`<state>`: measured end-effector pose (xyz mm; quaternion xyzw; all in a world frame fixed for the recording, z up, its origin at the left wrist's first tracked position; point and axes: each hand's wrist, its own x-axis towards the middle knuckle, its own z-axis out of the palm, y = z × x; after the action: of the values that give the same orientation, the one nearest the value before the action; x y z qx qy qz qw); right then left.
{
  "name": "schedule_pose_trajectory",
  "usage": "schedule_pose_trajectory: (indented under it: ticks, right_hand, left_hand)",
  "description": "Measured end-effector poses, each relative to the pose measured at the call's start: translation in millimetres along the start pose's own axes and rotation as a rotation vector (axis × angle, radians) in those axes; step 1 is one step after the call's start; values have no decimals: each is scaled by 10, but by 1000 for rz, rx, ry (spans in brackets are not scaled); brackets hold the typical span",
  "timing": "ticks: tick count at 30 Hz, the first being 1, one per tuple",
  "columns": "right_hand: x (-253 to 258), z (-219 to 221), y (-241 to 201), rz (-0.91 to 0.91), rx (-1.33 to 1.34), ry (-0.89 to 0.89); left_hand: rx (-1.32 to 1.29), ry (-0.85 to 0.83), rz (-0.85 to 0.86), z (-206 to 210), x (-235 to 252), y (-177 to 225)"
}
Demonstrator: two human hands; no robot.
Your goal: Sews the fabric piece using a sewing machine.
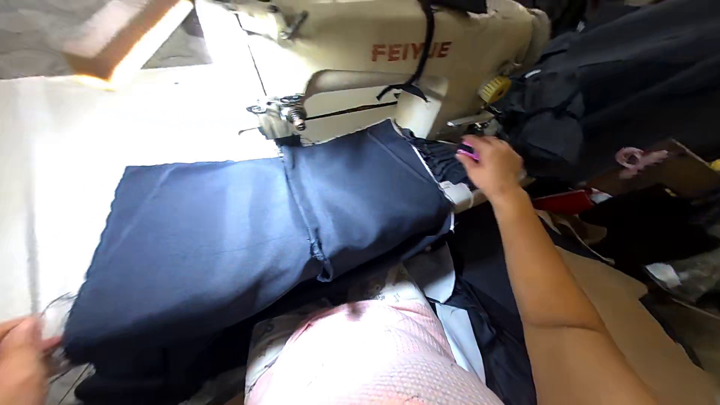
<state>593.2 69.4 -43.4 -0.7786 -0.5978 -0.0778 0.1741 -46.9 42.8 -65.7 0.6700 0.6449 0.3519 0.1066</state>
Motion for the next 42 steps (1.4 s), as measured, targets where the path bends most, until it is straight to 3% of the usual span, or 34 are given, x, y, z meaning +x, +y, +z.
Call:
schedule_pose_trajectory:
  ticks: [1, 2, 4, 6, 8, 10, 14, 17, 22, 28, 35, 42]
  right_hand:
    - [20, 32, 51, 75, -15, -2]
    - [23, 50, 56, 134, -17, -1]
    - [-3, 11, -97, 277, -46, -70]
    - [-38, -56, -357, 305, 2, -86]
    - [-77, -44, -674, 112, 115, -1]
    - [-119, 56, -1100, -234, 240, 53]
    - [-303, 437, -2002, -904, 475, -32]
    - [-376, 643, -2232, -1135, 507, -52]
    - [-602, 617, -2032, -1140, 625, -82]
    - [-1025, 776, -1832, -1084, 743, -30]
    - [-1100, 894, -1831, -1004, 918, -20]
    - [-1103, 912, -1894, -998, 977, -12]
  left_hand:
    - [7, 12, 166, 76, 9, -362]
    - [6, 67, 174, 166, -8, -442]
    - [41, 152, 161, 278, -39, -158]
    - [45, 153, 197, 374, -38, 253]
    - [4, 116, 272, 540, -23, 542]
    - [-66, 65, 349, 753, -28, 829]
    - [-225, -51, 467, 1156, -115, 1346]
    - [-206, -116, 423, 1347, -192, 1502]
    - [-146, -106, 358, 1468, -248, 1381]
    - [-13, -59, 376, 1527, -249, 1534]
    - [40, 9, 377, 1538, -234, 1599]
    - [2, -56, 365, 1531, -232, 1625]
